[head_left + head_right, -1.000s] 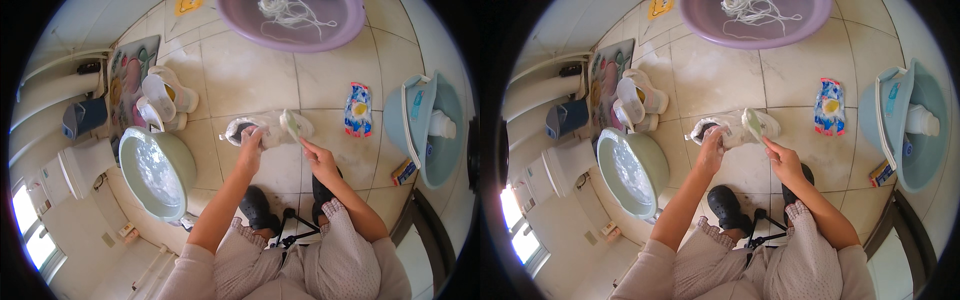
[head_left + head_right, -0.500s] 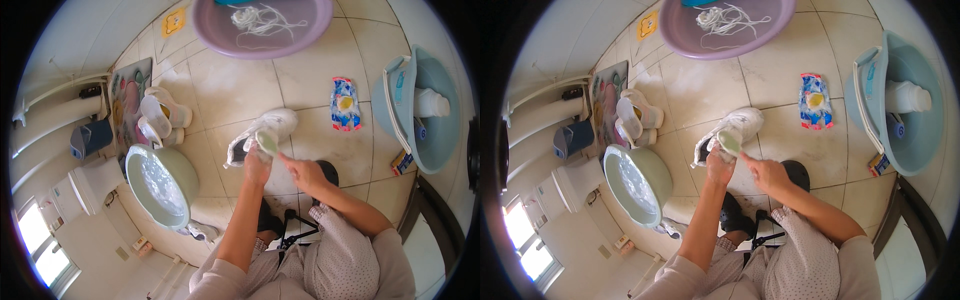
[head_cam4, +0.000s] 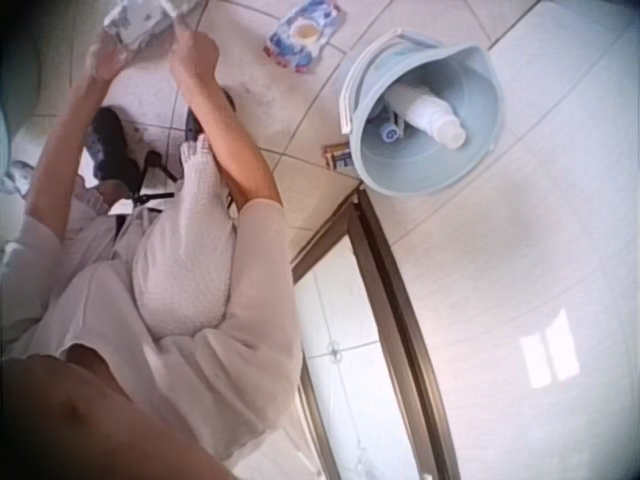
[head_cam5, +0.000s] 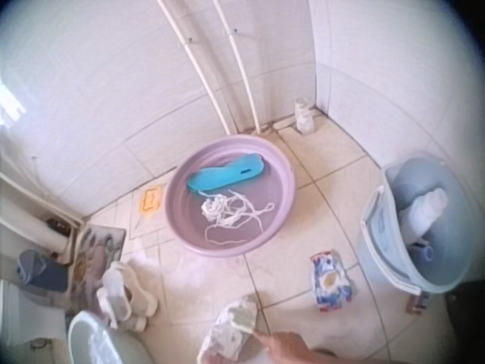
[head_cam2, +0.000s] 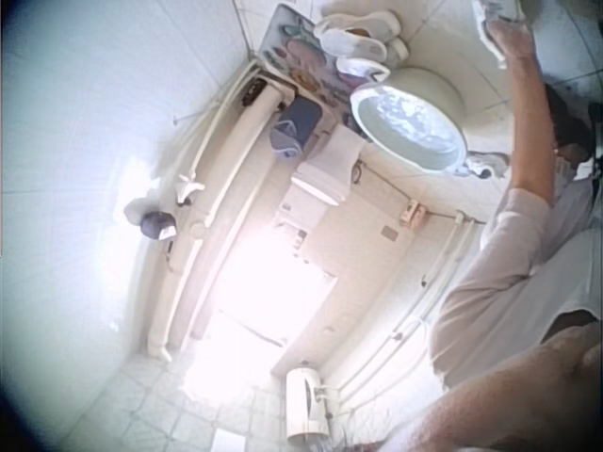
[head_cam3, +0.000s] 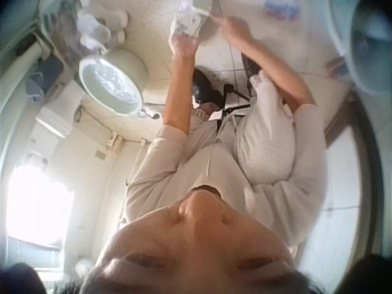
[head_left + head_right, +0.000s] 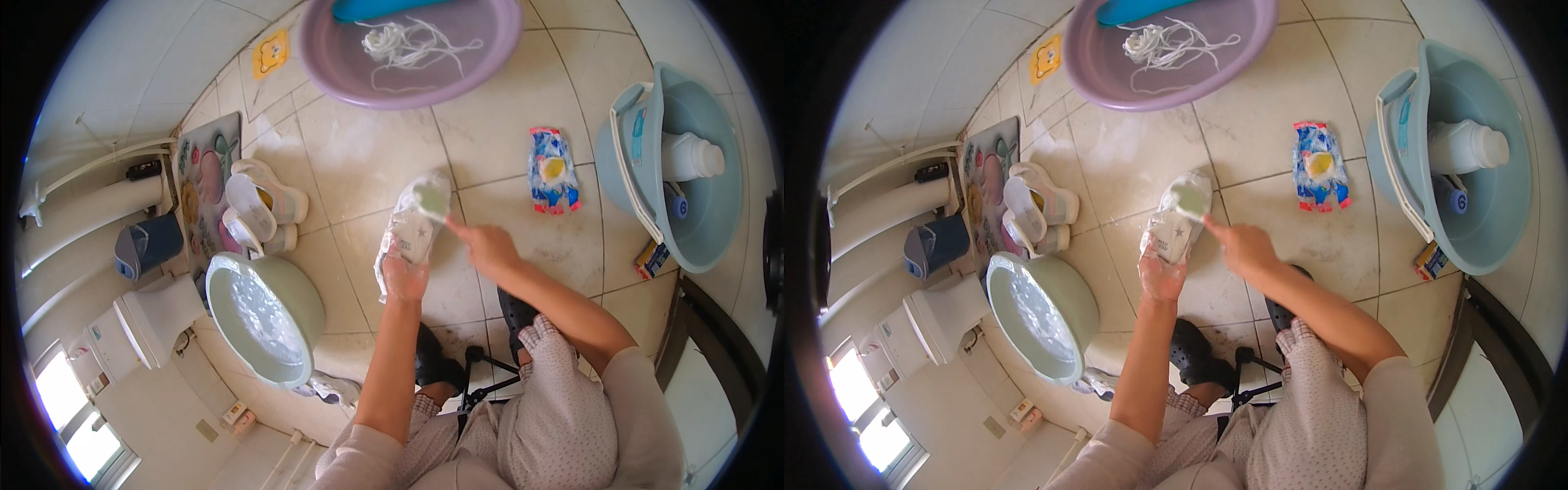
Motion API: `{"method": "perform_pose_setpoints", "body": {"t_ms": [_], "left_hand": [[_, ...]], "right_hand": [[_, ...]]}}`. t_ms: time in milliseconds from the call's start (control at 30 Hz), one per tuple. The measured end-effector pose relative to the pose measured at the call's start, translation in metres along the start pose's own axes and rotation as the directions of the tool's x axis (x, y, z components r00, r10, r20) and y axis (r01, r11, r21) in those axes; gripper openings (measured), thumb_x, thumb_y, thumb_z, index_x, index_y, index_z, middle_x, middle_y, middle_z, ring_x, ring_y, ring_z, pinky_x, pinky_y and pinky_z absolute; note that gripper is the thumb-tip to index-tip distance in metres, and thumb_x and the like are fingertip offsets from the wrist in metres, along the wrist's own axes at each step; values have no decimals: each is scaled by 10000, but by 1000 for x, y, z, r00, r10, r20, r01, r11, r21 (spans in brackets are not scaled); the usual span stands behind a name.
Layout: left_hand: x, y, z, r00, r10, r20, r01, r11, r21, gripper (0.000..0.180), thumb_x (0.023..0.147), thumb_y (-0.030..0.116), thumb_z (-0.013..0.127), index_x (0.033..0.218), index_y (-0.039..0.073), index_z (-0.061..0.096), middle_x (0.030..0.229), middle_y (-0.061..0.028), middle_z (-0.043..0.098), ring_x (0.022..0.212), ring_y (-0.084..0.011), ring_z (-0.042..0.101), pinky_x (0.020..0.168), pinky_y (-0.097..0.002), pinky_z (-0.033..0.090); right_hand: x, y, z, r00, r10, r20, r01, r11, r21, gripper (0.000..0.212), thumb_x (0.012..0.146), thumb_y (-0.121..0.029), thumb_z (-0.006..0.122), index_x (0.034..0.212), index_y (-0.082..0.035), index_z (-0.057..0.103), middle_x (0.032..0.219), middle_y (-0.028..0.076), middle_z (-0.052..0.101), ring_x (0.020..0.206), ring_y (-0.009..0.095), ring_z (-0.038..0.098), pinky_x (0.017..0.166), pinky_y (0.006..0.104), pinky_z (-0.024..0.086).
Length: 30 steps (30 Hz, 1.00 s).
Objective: The person sits on the floor and scrubs a white sneaker with a green brush, applying soap from a colorful packet. They repeatedly scrub the shoe's upper, sole, and interior, then rinse the brush in a nearby basin of water.
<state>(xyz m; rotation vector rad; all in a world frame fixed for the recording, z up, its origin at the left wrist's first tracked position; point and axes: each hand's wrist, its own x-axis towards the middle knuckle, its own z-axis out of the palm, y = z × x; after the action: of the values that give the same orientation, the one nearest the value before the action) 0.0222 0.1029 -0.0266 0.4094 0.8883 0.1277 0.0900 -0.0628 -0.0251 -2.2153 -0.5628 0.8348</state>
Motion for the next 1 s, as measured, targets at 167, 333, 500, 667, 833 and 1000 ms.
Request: {"method": "perform_pose_setpoints", "body": {"t_ms": [167, 333, 500, 667, 833, 1000], "left_hand": [[6, 11, -41, 971, -28, 238, 41, 998, -48, 379, 950, 220, 349, 1273, 36, 418, 1256, -110, 485, 1160, -261, 457, 1003, -399, 362], [-7, 0, 0, 999, -39, -22, 37, 996, -85, 371, 908, 154, 394, 1253, 24, 435, 1237, -123, 507, 1120, -298, 503, 974, -433, 407], [-8, 12, -18, 985, 27, 170, -72, 961, 266, 378, 913, 155, 392, 1270, 31, 407, 1245, -108, 491, 1150, -290, 473, 991, -434, 378], [6, 4, -55, 995, -9, 104, -46, 857, 513, 360, 910, 106, 393, 1251, -7, 411, 1211, -104, 496, 1089, -235, 490, 920, -353, 415], [1, 11, -36, 976, -129, -176, 200, 853, 482, 358, 873, 39, 400, 1229, 7, 423, 1175, -121, 521, 1050, -254, 515, 895, -382, 434], [3, 16, -47, 994, -71, -83, 103, 864, 492, 386, 851, -26, 411, 1233, 23, 432, 1187, -108, 508, 1074, -236, 500, 913, -359, 432]], "right_hand": [[-50, -46, 17, 963, -103, 248, 48, 974, 220, 634, 731, -57, 526, 1332, -232, 428, 682, 141, 604, 627, 320, 601, 595, 435, 477], [2, -14, -1, 996, 23, 81, -17, 997, -73, 604, 758, -47, 504, 1328, -236, 435, 696, 137, 612, 628, 308, 605, 580, 425, 480], [-27, -44, 8, 974, -91, 205, 73, 993, 94, 605, 729, -61, 543, 1307, -219, 462, 737, 119, 627, 693, 286, 621, 635, 411, 489], [3, -23, -16, 990, 26, 135, -8, 992, -129, 525, 787, -52, 501, 1289, -206, 484, 714, 116, 627, 635, 306, 613, 599, 421, 491], [-13, -42, 10, 980, -122, 156, 118, 992, 36, 522, 786, -94, 529, 1293, -203, 479, 680, 122, 615, 614, 316, 604, 603, 440, 488], [2, -14, -12, 970, 55, 237, -44, 998, -53, 540, 772, -95, 545, 1292, -227, 482, 678, 133, 609, 633, 298, 611, 608, 437, 484]]}}
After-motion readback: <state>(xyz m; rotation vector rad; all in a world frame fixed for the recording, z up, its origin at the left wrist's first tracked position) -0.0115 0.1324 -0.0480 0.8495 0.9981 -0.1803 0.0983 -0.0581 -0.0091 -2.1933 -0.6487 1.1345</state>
